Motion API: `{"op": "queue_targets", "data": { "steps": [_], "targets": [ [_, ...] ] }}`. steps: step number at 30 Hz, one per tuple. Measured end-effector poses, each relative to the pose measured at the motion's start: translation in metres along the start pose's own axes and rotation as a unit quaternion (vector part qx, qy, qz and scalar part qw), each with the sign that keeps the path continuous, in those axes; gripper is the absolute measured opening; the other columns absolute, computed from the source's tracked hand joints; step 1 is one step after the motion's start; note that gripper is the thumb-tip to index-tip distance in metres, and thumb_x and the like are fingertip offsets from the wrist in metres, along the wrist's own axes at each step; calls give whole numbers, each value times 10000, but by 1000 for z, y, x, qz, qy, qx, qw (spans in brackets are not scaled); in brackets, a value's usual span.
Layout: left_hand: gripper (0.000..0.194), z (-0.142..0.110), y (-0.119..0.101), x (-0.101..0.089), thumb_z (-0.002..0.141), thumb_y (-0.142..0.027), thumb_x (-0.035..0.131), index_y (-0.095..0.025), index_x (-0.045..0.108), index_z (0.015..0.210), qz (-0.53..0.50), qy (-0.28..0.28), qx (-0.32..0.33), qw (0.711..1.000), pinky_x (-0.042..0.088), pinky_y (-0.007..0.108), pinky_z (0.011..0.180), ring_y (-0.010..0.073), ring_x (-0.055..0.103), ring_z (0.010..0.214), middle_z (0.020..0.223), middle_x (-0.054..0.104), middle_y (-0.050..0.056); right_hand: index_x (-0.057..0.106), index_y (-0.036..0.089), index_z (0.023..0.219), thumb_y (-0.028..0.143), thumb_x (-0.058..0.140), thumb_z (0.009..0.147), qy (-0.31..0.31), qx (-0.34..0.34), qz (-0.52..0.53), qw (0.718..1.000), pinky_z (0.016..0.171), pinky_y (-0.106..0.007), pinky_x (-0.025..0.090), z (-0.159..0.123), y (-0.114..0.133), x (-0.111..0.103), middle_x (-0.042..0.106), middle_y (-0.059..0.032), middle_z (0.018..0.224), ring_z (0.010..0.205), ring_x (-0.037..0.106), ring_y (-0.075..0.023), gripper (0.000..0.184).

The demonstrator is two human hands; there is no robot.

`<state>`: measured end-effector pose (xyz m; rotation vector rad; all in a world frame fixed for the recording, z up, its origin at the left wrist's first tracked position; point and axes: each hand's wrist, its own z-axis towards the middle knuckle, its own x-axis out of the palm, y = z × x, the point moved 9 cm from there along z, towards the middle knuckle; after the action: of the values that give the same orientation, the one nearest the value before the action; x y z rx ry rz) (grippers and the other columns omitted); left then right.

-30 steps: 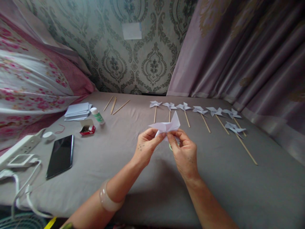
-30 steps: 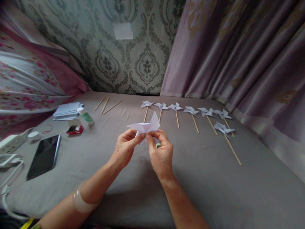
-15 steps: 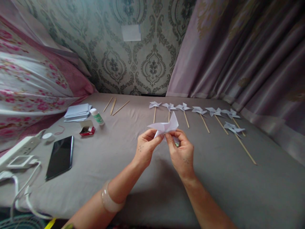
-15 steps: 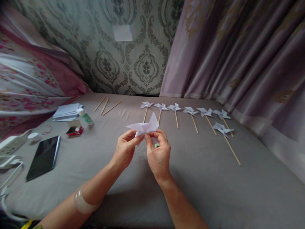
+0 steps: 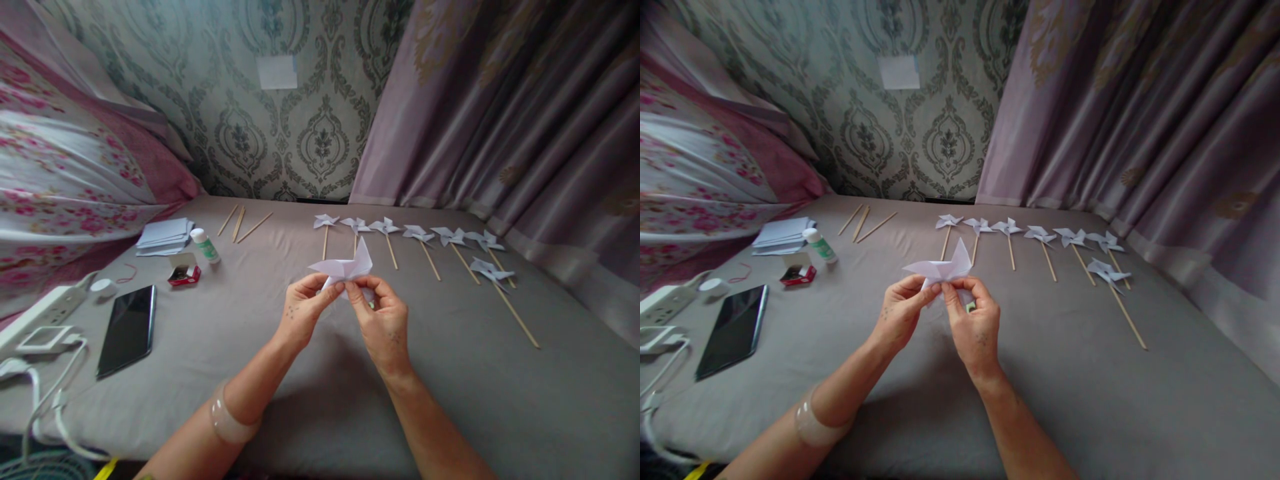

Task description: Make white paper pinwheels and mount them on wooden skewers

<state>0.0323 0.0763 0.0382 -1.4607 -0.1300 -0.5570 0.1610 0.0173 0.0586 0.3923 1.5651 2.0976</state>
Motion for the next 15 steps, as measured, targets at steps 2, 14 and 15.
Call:
{"op": "queue_targets", "data": {
  "steps": [2, 14, 15],
  "targets": [
    [205, 0, 0, -2, 644, -315, 808, -200, 773, 810, 6, -3, 3, 1000, 465, 277, 755, 158, 634, 761, 804, 742, 36, 627, 187, 833, 413, 687, 771, -4, 4, 3, 1000, 732, -316, 472, 0, -2, 1, 669, -20, 794, 743, 606, -159, 241],
    [215, 1, 7, -11, 644, -324, 803, -195, 773, 814, 14, -16, 0, 1000, 463, 286, 781, 162, 628, 767, 844, 746, 43, 653, 179, 1005, 397, 714, 736, 27, 39, 45, 998, 783, -327, 502, 4, -18, 11, 721, -66, 937, 827, 656, -193, 352],
    [208, 1, 7, -11, 647, -321, 802, -196, 773, 810, 15, -15, 0, 1000, 462, 285, 787, 162, 628, 774, 847, 746, 42, 681, 178, 942, 411, 708, 737, 38, 43, 34, 998, 780, -325, 500, 5, -20, 12, 728, -65, 923, 814, 656, -196, 311]
  ]
}}
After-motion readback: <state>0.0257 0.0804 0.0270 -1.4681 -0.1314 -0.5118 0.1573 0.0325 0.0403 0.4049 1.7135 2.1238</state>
